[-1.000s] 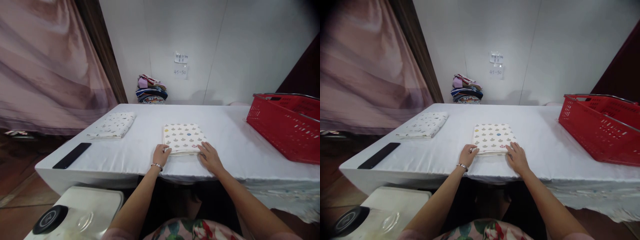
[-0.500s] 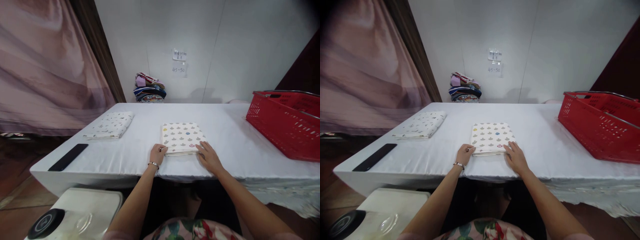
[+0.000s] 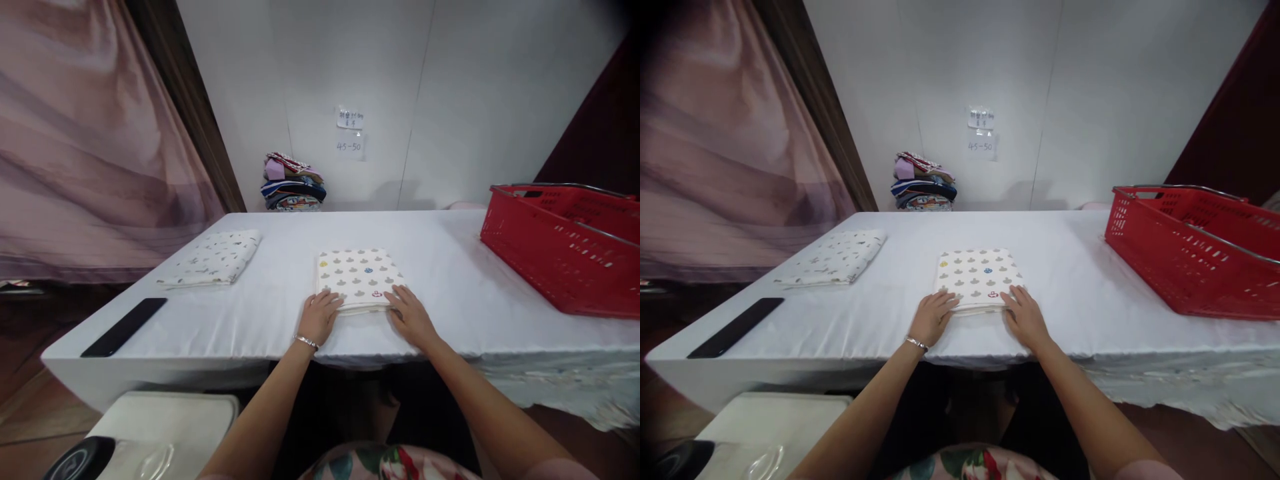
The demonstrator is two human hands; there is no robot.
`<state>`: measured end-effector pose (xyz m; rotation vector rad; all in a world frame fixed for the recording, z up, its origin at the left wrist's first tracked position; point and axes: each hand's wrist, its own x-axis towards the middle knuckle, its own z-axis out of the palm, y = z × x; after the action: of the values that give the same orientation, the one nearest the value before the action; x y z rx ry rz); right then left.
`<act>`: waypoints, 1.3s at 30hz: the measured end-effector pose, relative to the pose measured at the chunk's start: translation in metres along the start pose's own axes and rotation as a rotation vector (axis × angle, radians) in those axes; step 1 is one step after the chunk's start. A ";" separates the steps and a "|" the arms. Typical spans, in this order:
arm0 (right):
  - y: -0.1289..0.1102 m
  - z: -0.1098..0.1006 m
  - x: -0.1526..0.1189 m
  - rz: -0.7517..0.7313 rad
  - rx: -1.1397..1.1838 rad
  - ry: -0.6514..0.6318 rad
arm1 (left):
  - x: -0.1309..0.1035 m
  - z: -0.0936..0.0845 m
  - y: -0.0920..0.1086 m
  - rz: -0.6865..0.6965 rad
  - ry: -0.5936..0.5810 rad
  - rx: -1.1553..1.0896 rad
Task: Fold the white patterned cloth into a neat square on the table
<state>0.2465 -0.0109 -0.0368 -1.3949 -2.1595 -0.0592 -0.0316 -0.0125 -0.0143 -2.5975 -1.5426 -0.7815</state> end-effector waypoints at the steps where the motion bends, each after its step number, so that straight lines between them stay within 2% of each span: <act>1: 0.000 0.000 0.000 0.007 0.028 0.002 | 0.000 0.001 -0.001 -0.011 -0.006 -0.005; 6: 0.006 -0.005 0.000 0.116 0.328 0.013 | -0.002 0.004 -0.007 -0.007 0.039 -0.117; 10: 0.020 -0.009 0.015 0.420 0.545 0.102 | -0.003 0.008 -0.011 -0.163 0.152 -0.131; 12: 0.030 -0.009 0.031 0.585 0.574 0.102 | -0.003 0.011 -0.011 -0.242 0.112 -0.076; 15: 0.044 -0.007 0.059 0.727 0.579 -0.024 | -0.001 0.014 -0.009 -0.238 -0.001 0.022; 18: 0.052 -0.003 0.079 0.728 0.476 -0.135 | 0.007 0.011 -0.015 -0.183 -0.049 0.095; 20: 0.052 0.003 0.083 0.687 0.390 -0.164 | 0.017 0.006 -0.026 -0.166 -0.065 0.124; 23: 0.045 0.017 0.072 0.540 0.301 -0.107 | 0.037 -0.001 -0.050 -0.246 -0.082 0.125; 26: 0.038 0.028 0.055 0.426 0.210 0.002 | 0.048 -0.001 -0.066 -0.332 -0.113 -0.006; 28: 0.034 0.032 0.047 0.406 0.164 0.037 | 0.047 0.004 -0.068 -0.375 -0.077 -0.101; 30: 0.032 0.031 0.044 0.396 0.138 0.043 | 0.041 0.013 -0.064 -0.414 0.020 -0.159; 34: 0.025 0.021 0.050 0.436 0.085 -0.035 | 0.025 0.024 -0.052 -0.417 0.203 -0.175; 37: 0.018 0.012 0.054 0.494 0.045 -0.135 | 0.022 0.024 -0.049 -0.336 0.232 -0.135; 39: 0.012 0.006 0.055 0.479 0.020 -0.119 | 0.025 0.021 -0.050 -0.276 0.206 -0.116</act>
<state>0.2375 0.0419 -0.0192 -1.9044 -1.8515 0.2304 -0.0545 0.0391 -0.0329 -2.3109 -1.8635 -1.1513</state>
